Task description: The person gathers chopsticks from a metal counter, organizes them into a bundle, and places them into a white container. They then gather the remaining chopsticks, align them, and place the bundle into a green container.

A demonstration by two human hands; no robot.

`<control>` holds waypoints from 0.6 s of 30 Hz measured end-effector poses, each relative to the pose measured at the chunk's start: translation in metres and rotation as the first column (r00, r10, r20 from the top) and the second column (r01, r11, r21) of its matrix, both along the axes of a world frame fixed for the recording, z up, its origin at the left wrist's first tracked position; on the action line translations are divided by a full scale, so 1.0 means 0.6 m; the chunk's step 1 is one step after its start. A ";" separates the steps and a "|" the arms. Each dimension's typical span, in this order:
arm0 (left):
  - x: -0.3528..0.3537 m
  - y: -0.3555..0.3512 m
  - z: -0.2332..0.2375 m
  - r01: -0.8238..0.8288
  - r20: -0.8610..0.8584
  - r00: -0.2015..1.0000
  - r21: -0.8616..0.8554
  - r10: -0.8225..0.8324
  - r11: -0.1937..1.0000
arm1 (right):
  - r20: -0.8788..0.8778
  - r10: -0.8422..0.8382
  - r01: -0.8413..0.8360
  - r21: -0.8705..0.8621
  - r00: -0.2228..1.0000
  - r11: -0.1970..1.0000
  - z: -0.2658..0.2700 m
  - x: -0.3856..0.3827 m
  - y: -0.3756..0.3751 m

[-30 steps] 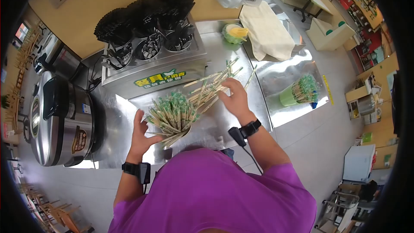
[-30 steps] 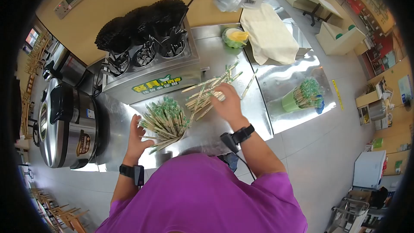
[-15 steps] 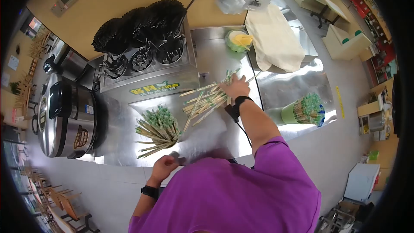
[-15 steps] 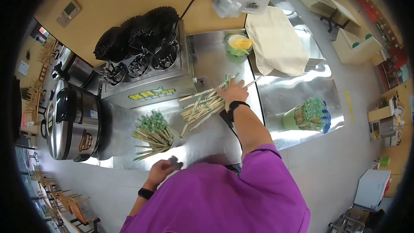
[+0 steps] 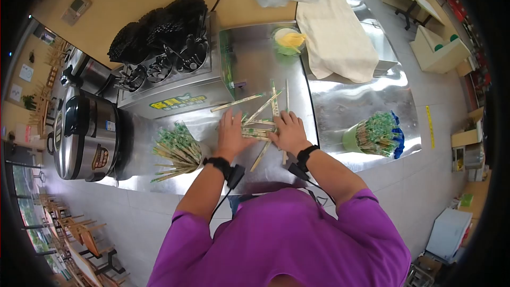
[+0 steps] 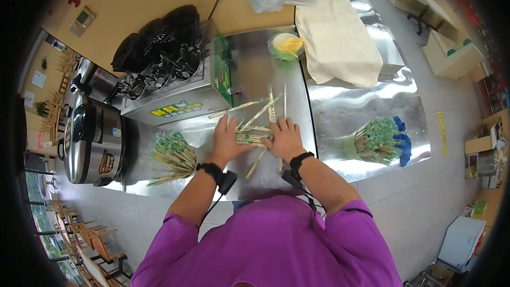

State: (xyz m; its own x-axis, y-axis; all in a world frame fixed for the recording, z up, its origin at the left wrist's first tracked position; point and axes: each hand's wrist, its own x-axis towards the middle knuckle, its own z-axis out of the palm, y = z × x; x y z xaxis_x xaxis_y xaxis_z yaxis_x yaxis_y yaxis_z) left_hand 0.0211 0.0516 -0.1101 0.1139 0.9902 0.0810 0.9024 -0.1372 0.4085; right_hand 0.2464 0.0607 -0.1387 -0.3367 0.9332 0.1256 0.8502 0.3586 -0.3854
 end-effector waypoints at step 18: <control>0.029 0.094 -0.034 -0.167 -0.160 0.976 -0.108 0.148 0.980 | -0.059 0.100 -0.103 -0.054 0.993 0.993 -0.003 0.124 -0.097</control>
State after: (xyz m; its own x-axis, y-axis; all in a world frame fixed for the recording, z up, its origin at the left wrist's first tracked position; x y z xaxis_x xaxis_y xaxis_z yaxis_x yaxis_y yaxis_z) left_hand 0.0384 0.1081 -0.1302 -0.0427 0.9980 -0.0461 0.9610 0.0536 0.2712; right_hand 0.3210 0.0026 -0.1404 -0.4241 0.9007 0.0944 0.7869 0.4182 -0.4537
